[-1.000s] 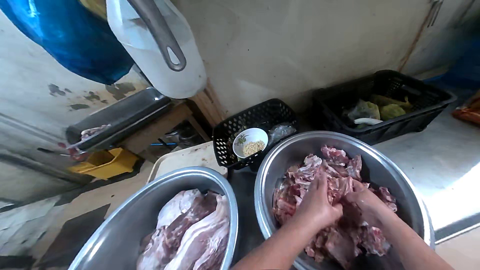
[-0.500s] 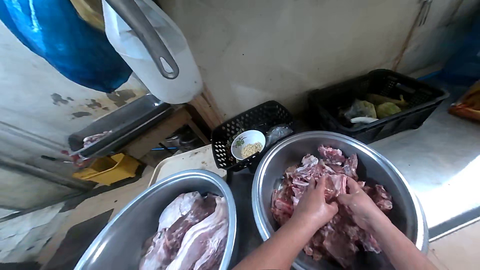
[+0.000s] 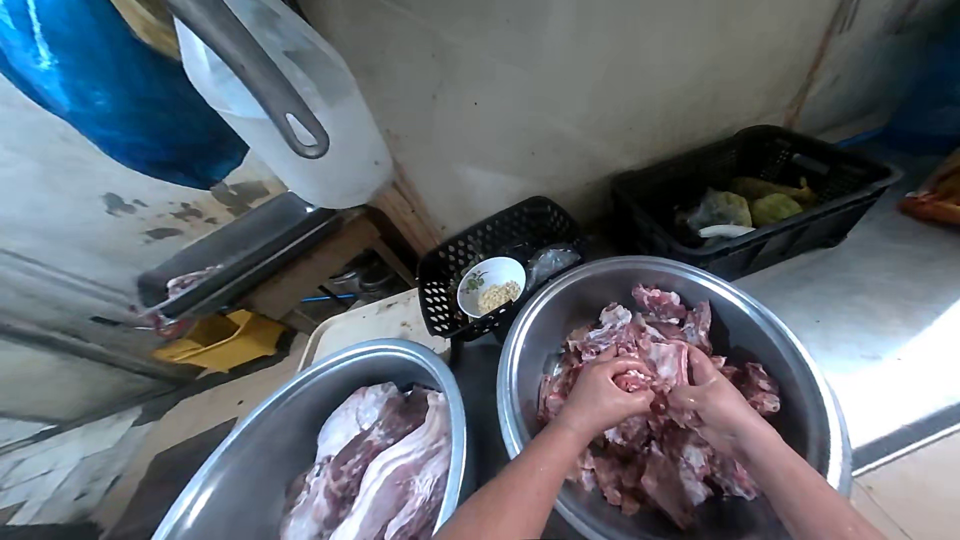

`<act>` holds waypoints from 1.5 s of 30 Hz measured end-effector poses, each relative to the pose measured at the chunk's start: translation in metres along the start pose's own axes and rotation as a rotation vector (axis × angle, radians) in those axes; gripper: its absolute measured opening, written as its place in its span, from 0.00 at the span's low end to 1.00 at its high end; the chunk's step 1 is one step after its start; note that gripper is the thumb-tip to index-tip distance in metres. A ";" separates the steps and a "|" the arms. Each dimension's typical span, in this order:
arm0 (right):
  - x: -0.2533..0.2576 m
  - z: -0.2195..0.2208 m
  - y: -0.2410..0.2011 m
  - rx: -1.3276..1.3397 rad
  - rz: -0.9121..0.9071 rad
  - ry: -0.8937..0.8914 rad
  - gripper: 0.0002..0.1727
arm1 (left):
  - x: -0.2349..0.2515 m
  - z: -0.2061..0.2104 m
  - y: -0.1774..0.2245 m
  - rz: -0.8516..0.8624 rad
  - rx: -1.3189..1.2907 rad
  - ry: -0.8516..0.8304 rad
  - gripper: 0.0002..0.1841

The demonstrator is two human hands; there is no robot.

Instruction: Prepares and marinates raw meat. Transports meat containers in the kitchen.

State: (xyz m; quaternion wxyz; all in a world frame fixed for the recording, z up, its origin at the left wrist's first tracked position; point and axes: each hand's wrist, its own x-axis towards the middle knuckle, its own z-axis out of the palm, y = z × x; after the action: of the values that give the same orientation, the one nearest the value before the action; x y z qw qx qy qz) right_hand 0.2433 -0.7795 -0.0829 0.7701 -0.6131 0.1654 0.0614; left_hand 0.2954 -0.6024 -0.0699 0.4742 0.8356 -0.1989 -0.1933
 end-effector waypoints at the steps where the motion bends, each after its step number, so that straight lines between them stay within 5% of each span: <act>1: -0.001 0.001 -0.001 0.011 0.001 -0.006 0.54 | -0.001 -0.002 0.000 -0.016 -0.011 -0.012 0.18; 21: -0.005 -0.012 -0.008 0.251 0.036 -0.246 0.49 | -0.022 -0.024 -0.004 -0.026 -0.287 -0.031 0.16; 28: 0.010 -0.046 0.003 0.535 -0.088 -0.252 0.30 | -0.040 -0.049 0.013 0.221 -0.884 -0.076 0.12; 35: 0.013 -0.037 -0.007 0.315 -0.342 0.115 0.45 | -0.041 -0.082 0.017 -0.003 -0.648 -0.024 0.18; 40: -0.001 -0.036 -0.001 0.106 -0.335 0.084 0.28 | -0.020 -0.066 -0.002 -0.110 -0.366 -0.097 0.19; 45: -0.054 -0.065 -0.003 -0.459 -0.489 0.229 0.22 | 0.052 -0.055 -0.013 -0.251 0.019 -0.111 0.26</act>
State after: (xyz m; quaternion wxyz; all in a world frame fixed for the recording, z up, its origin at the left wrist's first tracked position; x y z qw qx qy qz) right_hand 0.1818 -0.8370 -0.0745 0.5805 -0.7946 0.0809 -0.1583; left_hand 0.3696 -0.5840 -0.0626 0.4265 0.8464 -0.1208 -0.2951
